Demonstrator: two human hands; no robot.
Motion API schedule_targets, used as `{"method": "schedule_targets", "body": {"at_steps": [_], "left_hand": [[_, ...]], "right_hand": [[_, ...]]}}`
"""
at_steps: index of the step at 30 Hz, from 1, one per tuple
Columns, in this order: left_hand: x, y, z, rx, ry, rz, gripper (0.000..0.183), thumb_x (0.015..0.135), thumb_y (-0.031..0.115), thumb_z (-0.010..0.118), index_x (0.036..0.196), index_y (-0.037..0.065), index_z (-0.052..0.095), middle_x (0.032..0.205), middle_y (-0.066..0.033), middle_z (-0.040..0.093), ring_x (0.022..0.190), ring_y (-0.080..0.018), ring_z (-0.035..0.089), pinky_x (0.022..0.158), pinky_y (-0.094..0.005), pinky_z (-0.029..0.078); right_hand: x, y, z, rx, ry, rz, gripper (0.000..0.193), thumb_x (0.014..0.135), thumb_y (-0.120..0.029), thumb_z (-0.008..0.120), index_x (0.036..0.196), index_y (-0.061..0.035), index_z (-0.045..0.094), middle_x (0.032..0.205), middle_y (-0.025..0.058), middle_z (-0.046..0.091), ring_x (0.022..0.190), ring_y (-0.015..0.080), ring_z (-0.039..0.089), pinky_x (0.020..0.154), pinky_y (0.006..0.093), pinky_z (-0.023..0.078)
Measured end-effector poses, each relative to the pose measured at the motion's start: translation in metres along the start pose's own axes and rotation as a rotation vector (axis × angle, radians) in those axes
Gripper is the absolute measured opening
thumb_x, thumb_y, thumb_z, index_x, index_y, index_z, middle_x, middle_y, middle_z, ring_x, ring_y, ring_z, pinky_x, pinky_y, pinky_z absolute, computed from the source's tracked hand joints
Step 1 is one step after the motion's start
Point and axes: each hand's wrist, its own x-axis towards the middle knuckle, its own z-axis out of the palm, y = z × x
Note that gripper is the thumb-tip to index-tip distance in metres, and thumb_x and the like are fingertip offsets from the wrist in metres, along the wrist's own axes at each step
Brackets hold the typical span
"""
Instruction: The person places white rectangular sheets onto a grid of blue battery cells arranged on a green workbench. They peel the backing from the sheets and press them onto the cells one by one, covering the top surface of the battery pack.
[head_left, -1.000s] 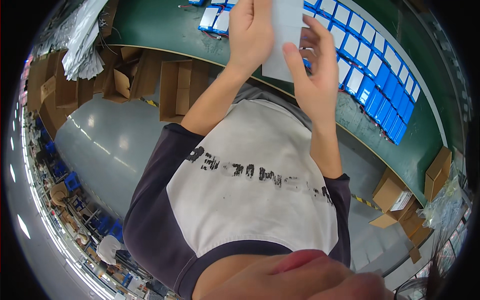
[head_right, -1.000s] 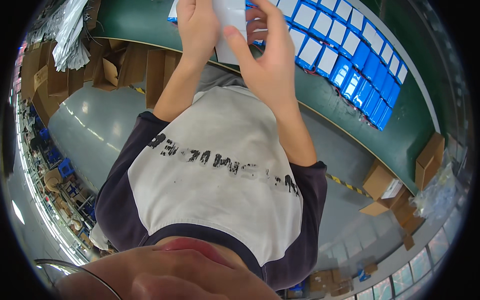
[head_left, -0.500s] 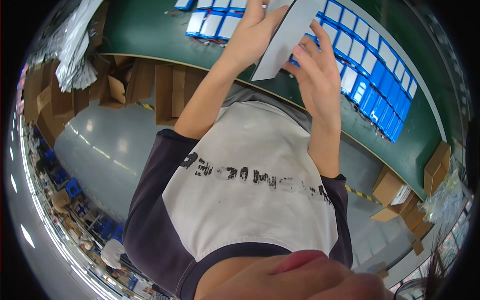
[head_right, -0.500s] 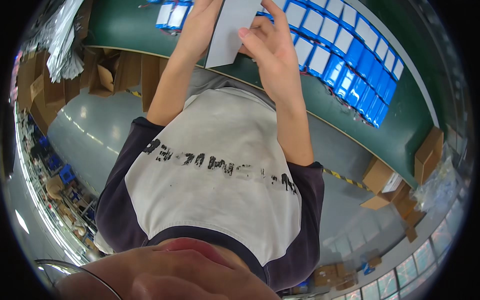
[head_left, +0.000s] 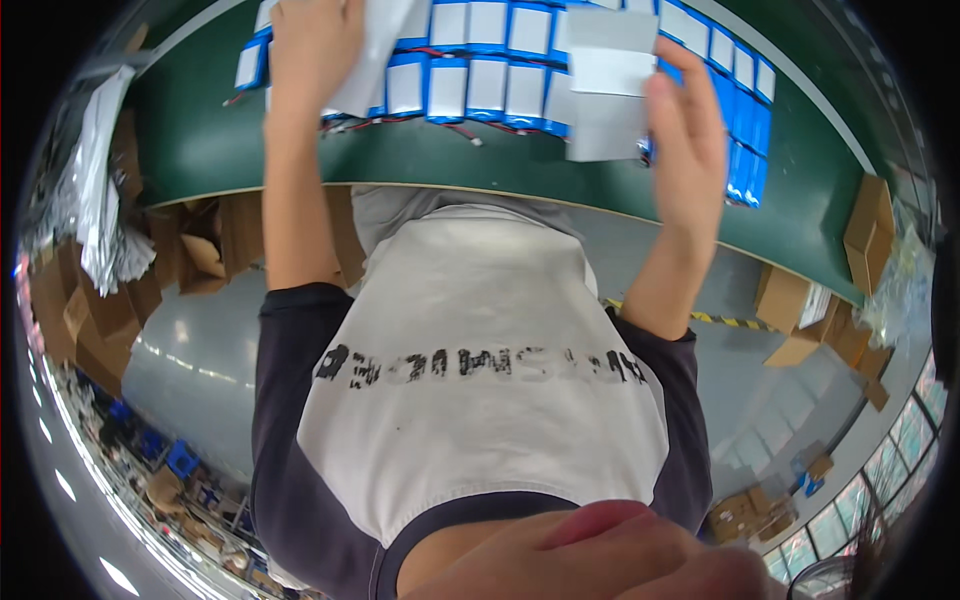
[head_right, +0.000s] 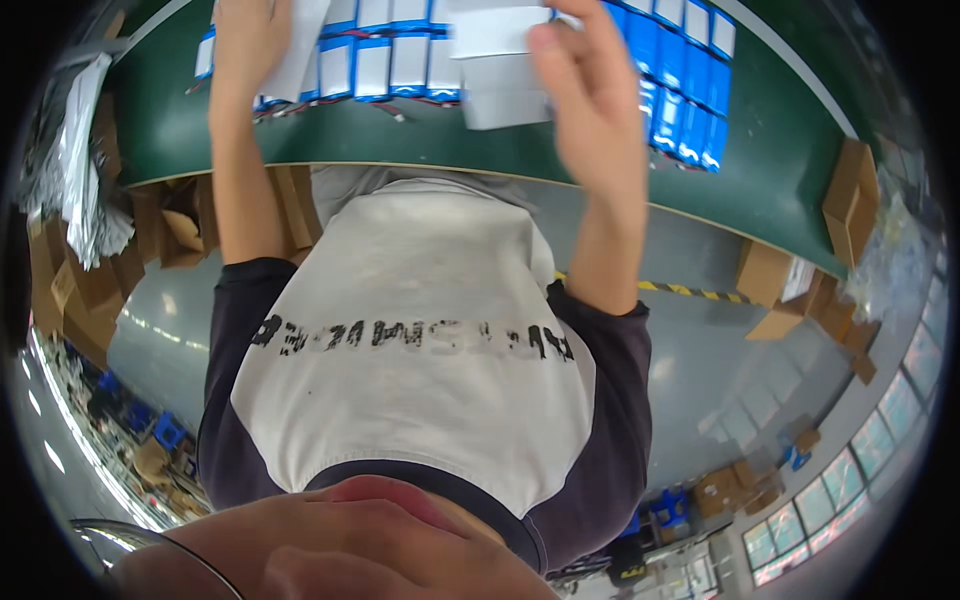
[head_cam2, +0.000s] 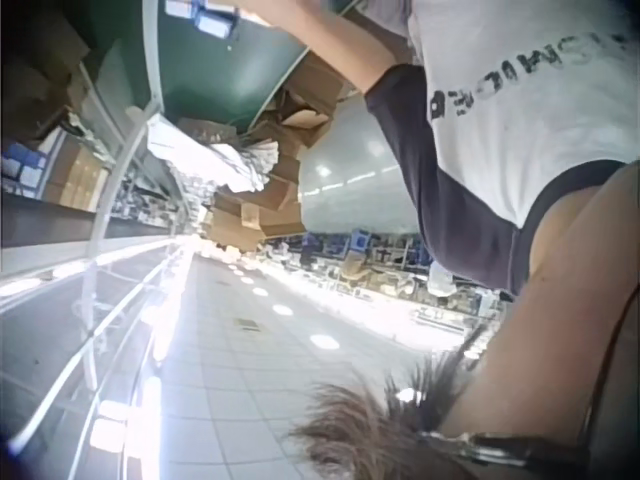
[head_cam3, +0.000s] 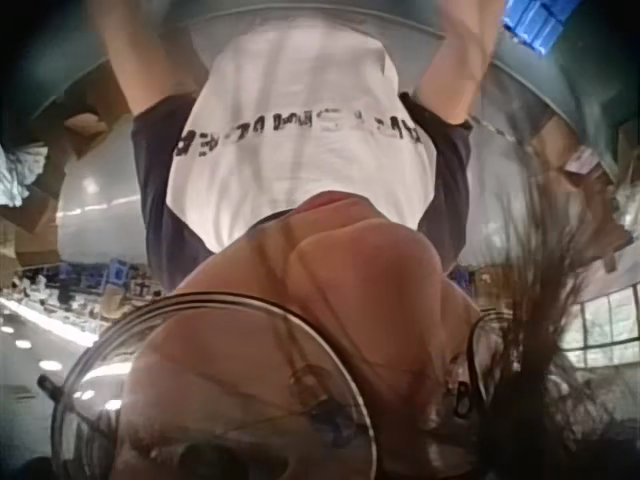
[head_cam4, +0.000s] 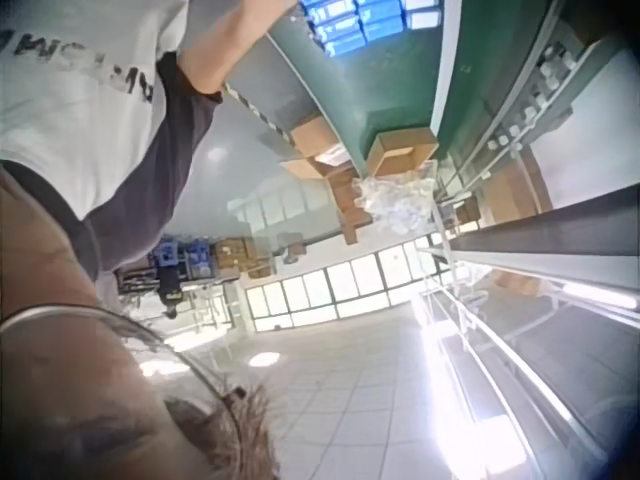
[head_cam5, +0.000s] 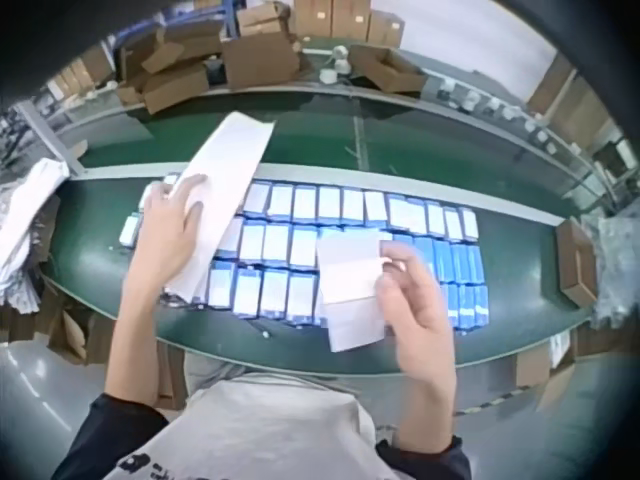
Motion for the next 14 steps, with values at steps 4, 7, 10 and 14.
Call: {"method": "schedule_targets", "body": {"at_steps": [4, 7, 10, 14], "left_hand": [[0.018, 0.000, 0.027, 0.240, 0.119, 0.189, 0.045, 0.094, 0.015, 0.064, 0.138, 0.012, 0.061, 0.134, -0.0276, 0.051, 0.124, -0.0459, 0.048, 0.108, -0.0544, 0.037], [0.027, 0.057, 0.002, 0.144, 0.166, 0.295, 0.040, 0.090, 0.017, 0.069, 0.130, 0.011, 0.065, 0.131, -0.0221, 0.056, 0.125, -0.0421, 0.049, 0.107, -0.0511, 0.039], [0.033, 0.105, 0.005, -0.208, 0.017, 0.578, 0.032, 0.090, 0.018, 0.069, 0.122, 0.010, 0.067, 0.131, -0.0194, 0.056, 0.124, -0.0405, 0.050, 0.105, -0.0507, 0.041], [0.025, 0.148, 0.019, -0.404, -0.202, 0.735, 0.033, 0.089, 0.020, 0.072, 0.120, 0.012, 0.068, 0.130, -0.0174, 0.057, 0.124, -0.0401, 0.050, 0.107, -0.0511, 0.041]], "right_hand": [[0.033, 0.007, -0.098, -0.284, 0.017, -0.034, 0.031, 0.106, -0.027, 0.059, 0.122, -0.0031, 0.070, 0.098, -0.0018, 0.065, 0.088, 0.0045, 0.055, 0.077, 0.0197, 0.043], [0.074, 0.014, -0.143, -0.526, -0.198, 0.061, 0.037, 0.106, -0.034, 0.057, 0.124, -0.0044, 0.070, 0.101, 0.0012, 0.068, 0.091, 0.0072, 0.059, 0.080, 0.0209, 0.045], [0.094, 0.014, -0.134, -0.544, -0.276, 0.030, 0.030, 0.099, -0.031, 0.066, 0.111, -0.0036, 0.071, 0.091, 0.0041, 0.067, 0.084, 0.0098, 0.058, 0.077, 0.0244, 0.046], [0.109, 0.012, -0.107, -0.618, -0.454, -0.078, 0.022, 0.096, -0.023, 0.069, 0.097, -0.0014, 0.073, 0.077, 0.0047, 0.067, 0.074, 0.0115, 0.058, 0.069, 0.0301, 0.048]]}}
